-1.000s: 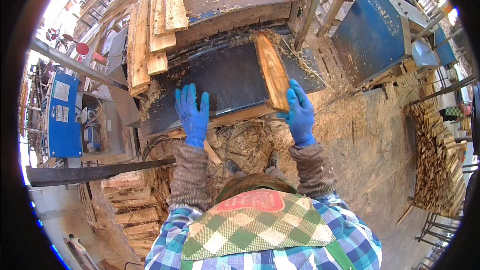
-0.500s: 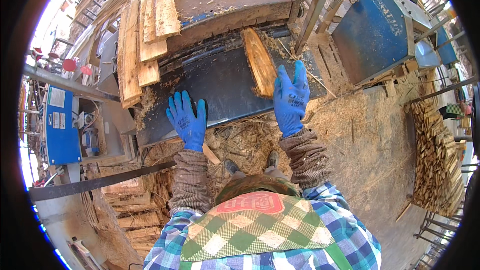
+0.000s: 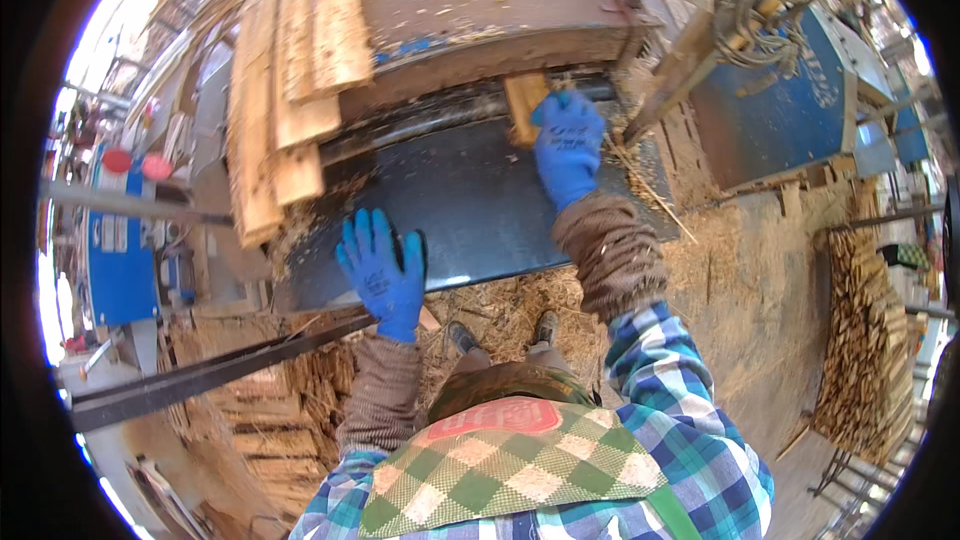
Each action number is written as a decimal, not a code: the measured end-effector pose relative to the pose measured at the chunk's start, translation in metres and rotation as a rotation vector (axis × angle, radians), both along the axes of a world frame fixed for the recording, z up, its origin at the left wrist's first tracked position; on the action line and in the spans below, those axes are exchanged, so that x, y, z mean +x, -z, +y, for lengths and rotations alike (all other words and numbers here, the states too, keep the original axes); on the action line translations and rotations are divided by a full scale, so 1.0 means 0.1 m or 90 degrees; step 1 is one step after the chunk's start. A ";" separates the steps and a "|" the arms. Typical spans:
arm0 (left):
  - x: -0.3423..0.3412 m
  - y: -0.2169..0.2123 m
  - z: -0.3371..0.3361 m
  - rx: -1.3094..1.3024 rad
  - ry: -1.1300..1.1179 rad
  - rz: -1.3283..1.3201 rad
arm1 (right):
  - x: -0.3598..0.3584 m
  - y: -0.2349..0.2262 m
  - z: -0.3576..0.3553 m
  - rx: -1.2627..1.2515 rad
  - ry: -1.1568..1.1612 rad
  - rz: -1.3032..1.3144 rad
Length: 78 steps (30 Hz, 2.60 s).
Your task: The person repeatedly picks up wooden planks from a pile, places them onto a machine table, and then removes them after processing. The person stacks the processed planks in a separate pile. The task is performed continuously throughout the clip.
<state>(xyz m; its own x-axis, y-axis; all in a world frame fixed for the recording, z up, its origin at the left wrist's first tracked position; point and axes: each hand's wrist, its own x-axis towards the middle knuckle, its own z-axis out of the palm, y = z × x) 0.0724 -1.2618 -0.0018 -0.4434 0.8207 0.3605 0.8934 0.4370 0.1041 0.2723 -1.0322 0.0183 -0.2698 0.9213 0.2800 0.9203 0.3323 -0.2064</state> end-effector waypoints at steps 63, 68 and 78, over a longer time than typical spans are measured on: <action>0.62 0.15 -0.89 0.182 0.146 -1.747 | 0.72 -0.02 -1.70 -0.217 0.041 0.605; 0.53 -0.01 -0.79 0.213 0.161 -1.716 | 0.77 0.03 -1.75 -0.353 -0.020 0.876; 0.38 0.09 -0.66 0.146 0.101 -1.586 | 0.33 0.02 -1.42 -0.213 0.066 0.492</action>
